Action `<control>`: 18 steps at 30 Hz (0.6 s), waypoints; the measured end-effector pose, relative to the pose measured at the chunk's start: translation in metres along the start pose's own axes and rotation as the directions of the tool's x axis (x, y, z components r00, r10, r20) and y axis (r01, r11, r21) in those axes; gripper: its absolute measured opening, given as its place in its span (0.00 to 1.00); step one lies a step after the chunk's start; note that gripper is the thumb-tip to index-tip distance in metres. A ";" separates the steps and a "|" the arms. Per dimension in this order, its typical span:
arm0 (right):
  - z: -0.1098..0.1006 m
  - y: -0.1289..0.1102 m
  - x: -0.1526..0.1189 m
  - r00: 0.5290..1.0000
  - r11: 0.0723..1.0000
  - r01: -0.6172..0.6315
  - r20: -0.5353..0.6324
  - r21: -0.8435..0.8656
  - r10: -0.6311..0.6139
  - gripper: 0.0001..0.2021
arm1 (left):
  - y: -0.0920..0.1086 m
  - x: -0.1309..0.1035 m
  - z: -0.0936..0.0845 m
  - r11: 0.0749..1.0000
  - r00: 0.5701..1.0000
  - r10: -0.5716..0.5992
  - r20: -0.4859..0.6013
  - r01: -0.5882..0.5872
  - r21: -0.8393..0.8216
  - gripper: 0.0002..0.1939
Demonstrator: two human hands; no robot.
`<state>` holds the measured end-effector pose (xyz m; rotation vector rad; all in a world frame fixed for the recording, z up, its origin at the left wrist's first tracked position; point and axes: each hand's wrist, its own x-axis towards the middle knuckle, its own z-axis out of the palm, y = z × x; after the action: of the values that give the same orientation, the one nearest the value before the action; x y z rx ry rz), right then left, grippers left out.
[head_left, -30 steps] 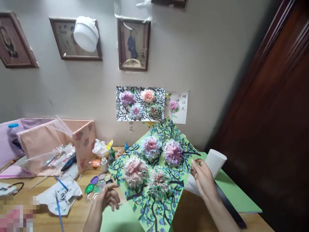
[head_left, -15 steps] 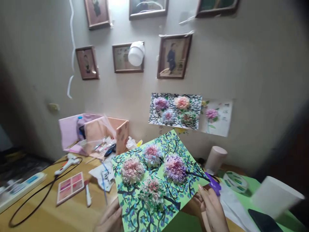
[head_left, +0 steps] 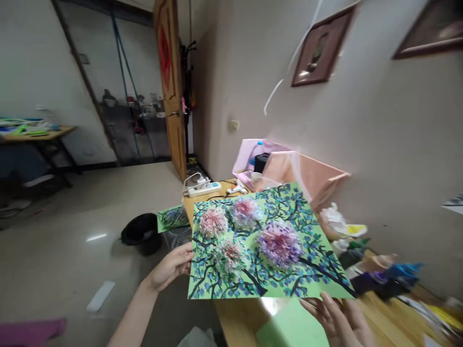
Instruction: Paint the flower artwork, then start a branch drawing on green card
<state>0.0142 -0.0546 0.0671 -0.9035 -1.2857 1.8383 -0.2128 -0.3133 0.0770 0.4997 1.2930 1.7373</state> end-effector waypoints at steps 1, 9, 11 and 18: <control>0.019 0.004 -0.004 0.997 0.999 -0.014 0.080 -0.035 0.017 0.19 | 0.000 -0.015 -0.017 1.000 0.998 -0.003 -0.061 0.004 0.005 0.21; 0.191 0.058 -0.033 0.681 0.990 -0.008 0.724 -0.142 0.109 0.19 | -0.002 -0.132 -0.144 0.986 0.744 0.130 -0.655 -0.166 0.007 0.24; 0.222 0.083 -0.034 0.611 0.988 0.003 0.783 -0.154 0.120 0.24 | -0.006 -0.147 -0.169 0.965 0.610 0.176 -0.773 -0.263 0.013 0.24; 0.235 0.162 -0.030 0.436 0.878 0.280 0.867 -0.387 0.243 0.26 | 0.001 -0.153 -0.236 0.914 0.387 0.233 -0.892 -0.401 0.065 0.20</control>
<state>-0.1948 -0.2292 -0.0215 0.0414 -2.5081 2.0700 -0.3086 -0.5711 0.0174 -0.4243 1.8076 2.5864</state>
